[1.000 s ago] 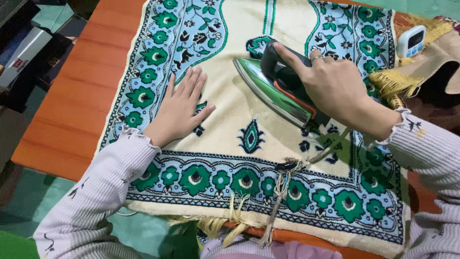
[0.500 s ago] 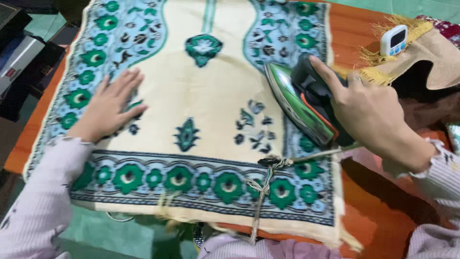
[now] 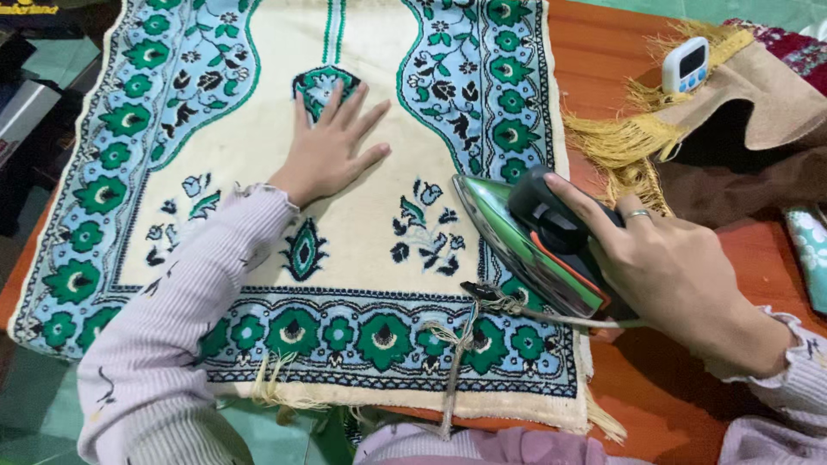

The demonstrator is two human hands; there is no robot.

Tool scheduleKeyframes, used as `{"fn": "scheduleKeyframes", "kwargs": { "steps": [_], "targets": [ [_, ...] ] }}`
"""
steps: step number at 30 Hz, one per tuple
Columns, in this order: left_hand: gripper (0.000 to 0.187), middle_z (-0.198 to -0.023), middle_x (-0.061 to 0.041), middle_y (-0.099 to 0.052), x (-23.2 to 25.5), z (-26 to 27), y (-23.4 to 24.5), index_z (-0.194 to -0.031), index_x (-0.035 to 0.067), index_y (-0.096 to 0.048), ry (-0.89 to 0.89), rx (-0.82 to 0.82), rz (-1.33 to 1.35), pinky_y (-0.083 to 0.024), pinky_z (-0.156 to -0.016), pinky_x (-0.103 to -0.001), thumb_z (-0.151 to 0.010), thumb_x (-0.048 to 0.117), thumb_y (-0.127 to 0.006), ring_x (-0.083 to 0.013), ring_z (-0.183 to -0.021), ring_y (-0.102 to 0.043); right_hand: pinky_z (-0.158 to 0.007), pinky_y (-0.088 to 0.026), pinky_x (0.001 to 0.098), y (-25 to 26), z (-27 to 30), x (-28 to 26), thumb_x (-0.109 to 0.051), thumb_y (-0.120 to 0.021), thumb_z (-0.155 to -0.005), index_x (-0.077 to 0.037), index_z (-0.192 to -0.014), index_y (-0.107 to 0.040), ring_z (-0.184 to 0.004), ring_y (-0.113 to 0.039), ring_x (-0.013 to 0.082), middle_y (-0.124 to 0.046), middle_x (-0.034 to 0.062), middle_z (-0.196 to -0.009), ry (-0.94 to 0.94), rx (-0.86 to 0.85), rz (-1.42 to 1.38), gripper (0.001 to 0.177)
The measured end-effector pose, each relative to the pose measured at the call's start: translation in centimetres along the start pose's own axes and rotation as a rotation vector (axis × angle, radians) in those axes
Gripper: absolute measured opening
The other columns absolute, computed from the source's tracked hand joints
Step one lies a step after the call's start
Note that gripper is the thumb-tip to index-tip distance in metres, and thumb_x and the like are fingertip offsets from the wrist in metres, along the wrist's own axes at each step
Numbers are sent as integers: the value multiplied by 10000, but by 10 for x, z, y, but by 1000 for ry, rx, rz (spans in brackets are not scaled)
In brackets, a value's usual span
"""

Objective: The person irons a dark green textile with an orange and gold central motif on a wooden table, then switches to a cream-colored textile with green and blue patterns. The person uses a green electric iron and smooths the surfaces with their hands while ironing.

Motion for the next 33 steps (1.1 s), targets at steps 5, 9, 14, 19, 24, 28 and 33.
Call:
{"fn": "scheduleKeyframes", "kwargs": {
  "steps": [5, 9, 14, 19, 24, 28, 33],
  "targets": [
    [696, -1705, -143, -199, -3, 7, -16, -1634, 341, -277, -26, 18, -46, -9, -1097, -825, -1027, 679, -314, -435, -1556, -135, -465, -565, 365, 8, 2, 8, -271, -723, -842, -309, -1600, -309, -510, -678, 221, -650, 101, -766, -39, 13, 5, 864],
    [701, -1706, -134, -193, -5, 8, -19, -1629, 341, -278, -22, 12, -32, -8, -1098, -817, -1017, 681, -318, -428, -1554, -137, -458, -569, 335, -4, -23, 6, -556, -705, -731, -284, -1636, -249, -546, -693, 200, -659, 89, -794, -5, -80, 77, 1049],
    [708, -1713, -125, -179, -6, 6, -17, -1635, 335, -267, -20, 8, -4, -8, -1116, -810, -1019, 680, -314, -422, -1563, -136, -468, -566, 358, -7, -72, -6, -354, -678, -918, -264, -1657, -280, -641, -708, 256, -688, 208, -957, 120, 251, 34, 844],
    [718, -1717, -125, -156, -8, 7, -21, -1639, 323, -253, -19, -3, -16, 0, -1105, -813, -1018, 679, -311, -422, -1564, -122, -400, -539, 334, -28, -135, 13, -333, -615, -995, -295, -1681, -225, -557, -686, 232, -682, 200, -931, 42, 100, 103, 790],
    [714, -1716, -125, -151, -8, 7, -24, -1640, 329, -249, -23, 1, -18, 4, -1111, -809, -1021, 680, -307, -425, -1564, -120, -483, -533, 394, -65, -208, 60, -188, -613, -1000, -260, -1693, -263, -619, -706, 284, -706, 177, -924, -102, 207, 198, 779],
    [710, -1709, -129, -137, -7, 6, -21, -1637, 311, -250, -36, -19, -25, 16, -1106, -793, -1028, 670, -309, -419, -1556, -103, -580, -529, 384, -114, -268, 104, -109, -655, -936, -104, -1348, -611, -770, -719, 267, -731, 124, -891, -152, 367, 259, 414],
    [747, -1719, -132, -153, 2, 15, -14, -1642, 238, -258, -61, -17, 41, -11, -1163, -750, -1029, 661, -315, -361, -1572, -141, -651, -533, 402, -153, -304, 127, -124, -670, -983, -91, -1026, -746, -823, -721, 260, -743, 115, -885, -137, 387, 223, 93]
  ]
}}
Point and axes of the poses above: each hand's wrist, its own z-axis away from the middle knuckle, its own y-axis out of the back of the hand, x = y × z, the point moved 6 cm from there along -z, towards the middle knuckle
